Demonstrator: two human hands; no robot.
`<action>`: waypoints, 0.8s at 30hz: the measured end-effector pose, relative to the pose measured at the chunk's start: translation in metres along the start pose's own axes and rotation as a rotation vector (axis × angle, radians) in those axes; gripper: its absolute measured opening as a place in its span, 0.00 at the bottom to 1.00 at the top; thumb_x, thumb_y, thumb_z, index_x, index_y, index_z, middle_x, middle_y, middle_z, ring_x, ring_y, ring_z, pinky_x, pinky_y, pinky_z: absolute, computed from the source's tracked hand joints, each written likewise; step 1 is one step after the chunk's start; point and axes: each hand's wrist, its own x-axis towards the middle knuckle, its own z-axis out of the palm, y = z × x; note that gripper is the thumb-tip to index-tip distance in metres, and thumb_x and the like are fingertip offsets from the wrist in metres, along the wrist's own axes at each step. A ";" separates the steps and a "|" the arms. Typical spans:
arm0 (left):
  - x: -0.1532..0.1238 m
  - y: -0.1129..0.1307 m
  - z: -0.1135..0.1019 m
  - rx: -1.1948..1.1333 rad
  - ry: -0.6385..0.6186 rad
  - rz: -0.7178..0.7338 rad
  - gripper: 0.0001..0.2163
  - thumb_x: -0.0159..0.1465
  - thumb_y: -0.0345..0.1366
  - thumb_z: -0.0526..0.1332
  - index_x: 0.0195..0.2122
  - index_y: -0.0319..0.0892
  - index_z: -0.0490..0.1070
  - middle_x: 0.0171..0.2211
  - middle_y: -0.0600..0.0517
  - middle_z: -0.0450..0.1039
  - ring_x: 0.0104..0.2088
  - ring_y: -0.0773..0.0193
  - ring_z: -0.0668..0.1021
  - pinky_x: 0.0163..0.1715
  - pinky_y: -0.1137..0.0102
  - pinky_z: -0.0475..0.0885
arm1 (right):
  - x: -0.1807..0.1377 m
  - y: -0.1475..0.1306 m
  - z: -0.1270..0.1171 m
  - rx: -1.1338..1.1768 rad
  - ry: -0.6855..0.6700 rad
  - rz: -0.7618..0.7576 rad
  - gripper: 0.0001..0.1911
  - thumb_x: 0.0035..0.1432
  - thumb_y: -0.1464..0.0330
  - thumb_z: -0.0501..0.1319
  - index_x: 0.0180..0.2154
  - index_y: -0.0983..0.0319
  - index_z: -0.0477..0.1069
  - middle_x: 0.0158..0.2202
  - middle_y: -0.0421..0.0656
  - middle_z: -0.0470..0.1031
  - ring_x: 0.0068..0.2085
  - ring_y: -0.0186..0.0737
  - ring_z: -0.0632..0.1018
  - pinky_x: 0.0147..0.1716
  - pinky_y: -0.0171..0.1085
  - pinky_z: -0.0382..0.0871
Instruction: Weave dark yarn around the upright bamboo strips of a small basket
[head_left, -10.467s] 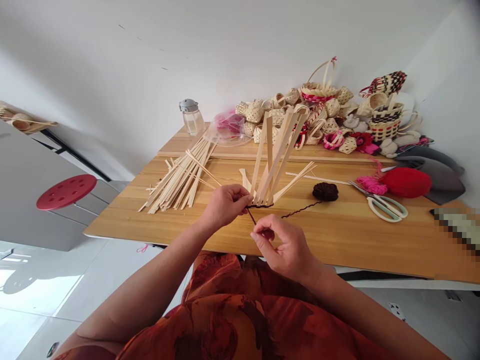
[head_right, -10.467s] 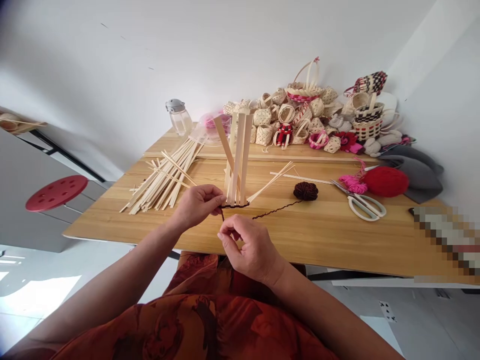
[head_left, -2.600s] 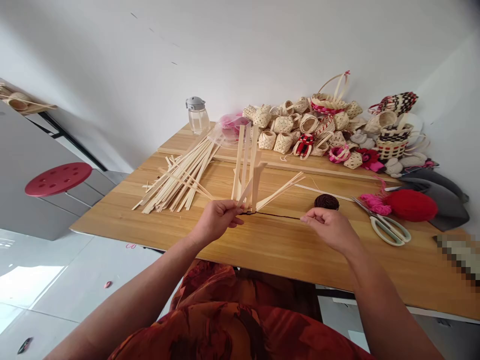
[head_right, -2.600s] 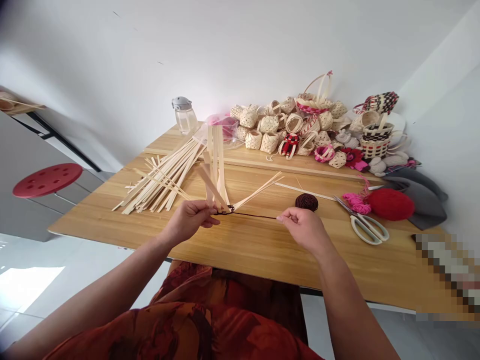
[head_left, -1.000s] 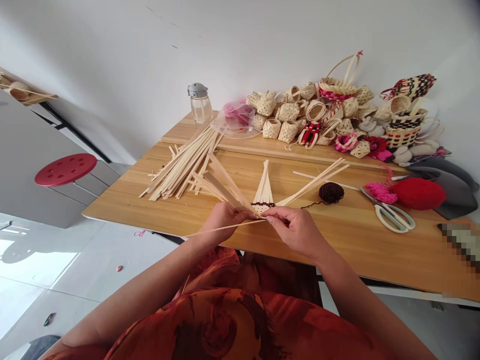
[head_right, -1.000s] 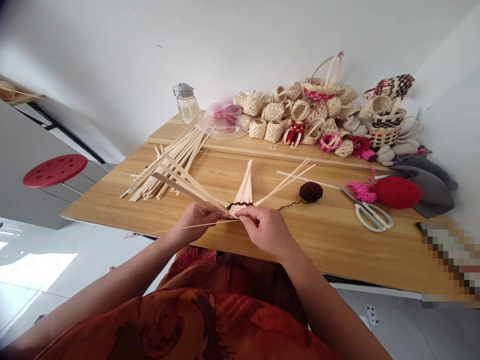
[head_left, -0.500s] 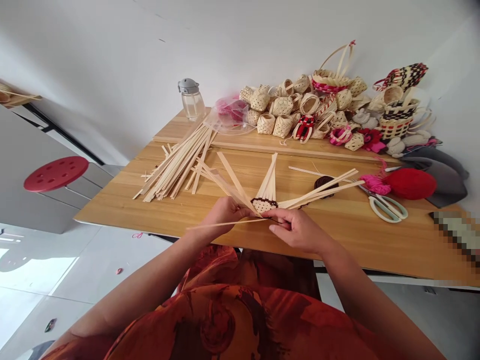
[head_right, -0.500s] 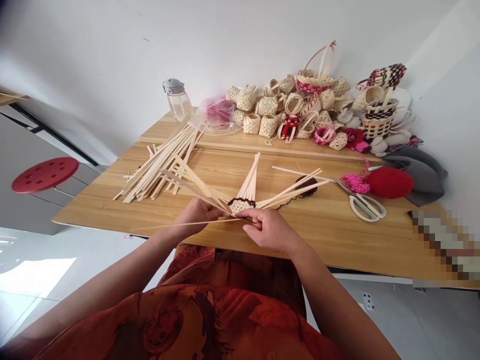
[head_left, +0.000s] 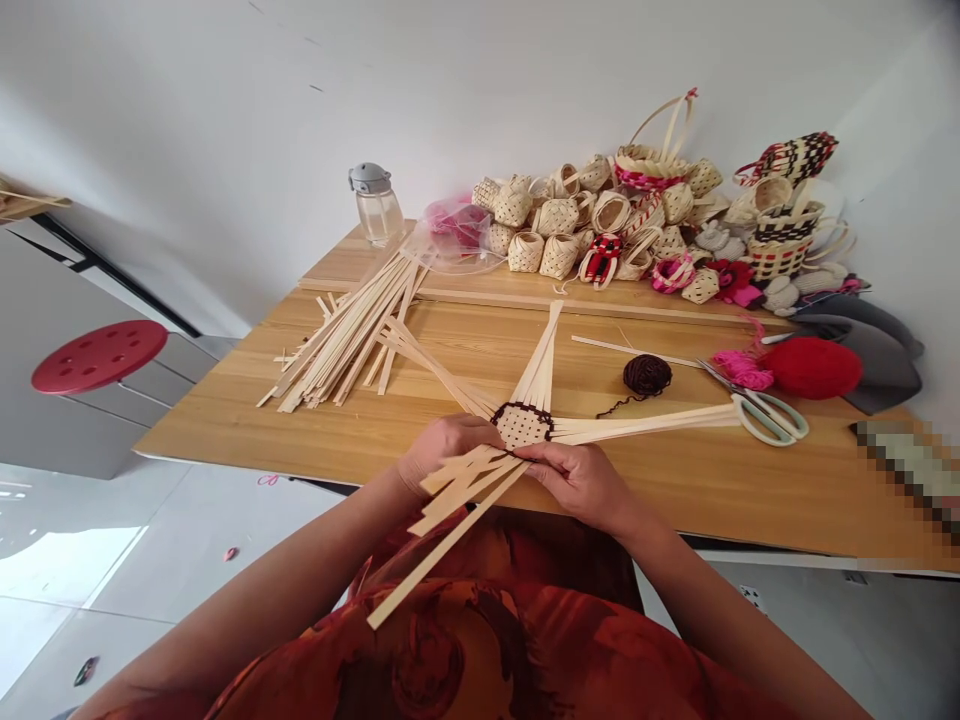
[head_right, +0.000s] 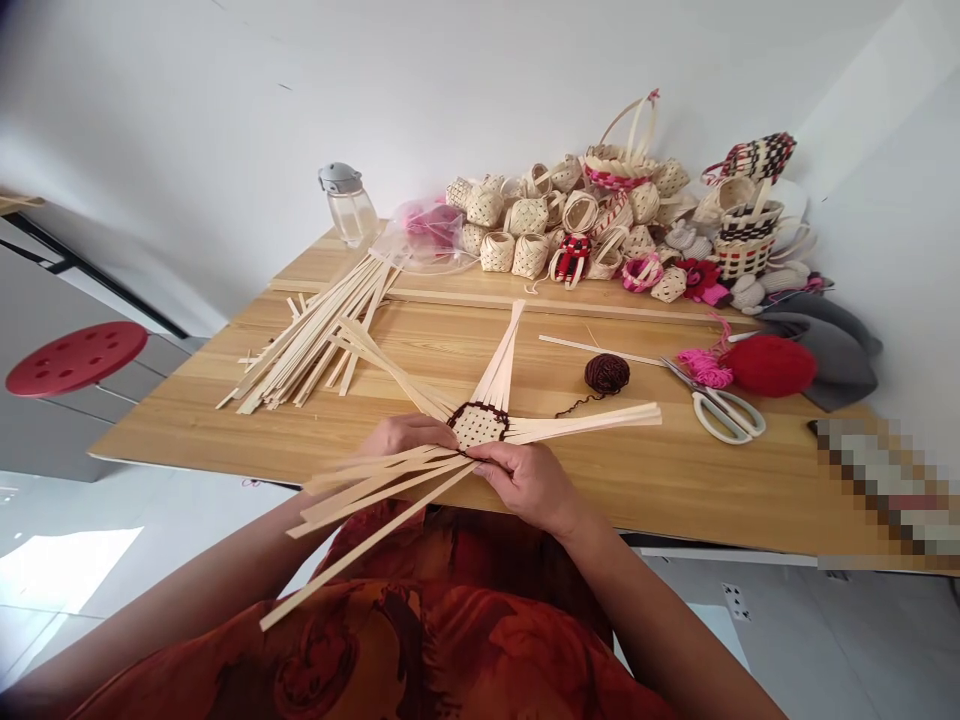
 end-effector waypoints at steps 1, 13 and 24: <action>0.000 0.000 -0.001 0.034 -0.008 -0.001 0.12 0.59 0.45 0.62 0.36 0.42 0.78 0.34 0.48 0.77 0.36 0.58 0.78 0.38 0.69 0.70 | 0.001 0.000 -0.002 0.000 -0.027 -0.007 0.14 0.64 0.66 0.60 0.50 0.56 0.79 0.47 0.41 0.83 0.46 0.43 0.83 0.48 0.39 0.75; -0.003 -0.025 0.002 0.109 0.074 0.041 0.14 0.65 0.41 0.59 0.43 0.38 0.79 0.38 0.45 0.80 0.39 0.58 0.80 0.40 0.68 0.72 | 0.012 -0.002 -0.014 0.041 -0.156 0.029 0.18 0.65 0.70 0.56 0.52 0.58 0.79 0.51 0.42 0.80 0.52 0.44 0.80 0.56 0.43 0.72; -0.004 -0.017 0.005 0.061 0.126 -0.070 0.10 0.65 0.36 0.59 0.42 0.41 0.79 0.42 0.46 0.79 0.42 0.58 0.80 0.43 0.68 0.73 | 0.014 -0.004 -0.008 0.031 -0.059 0.076 0.16 0.65 0.68 0.57 0.49 0.56 0.80 0.49 0.41 0.82 0.50 0.45 0.81 0.53 0.43 0.73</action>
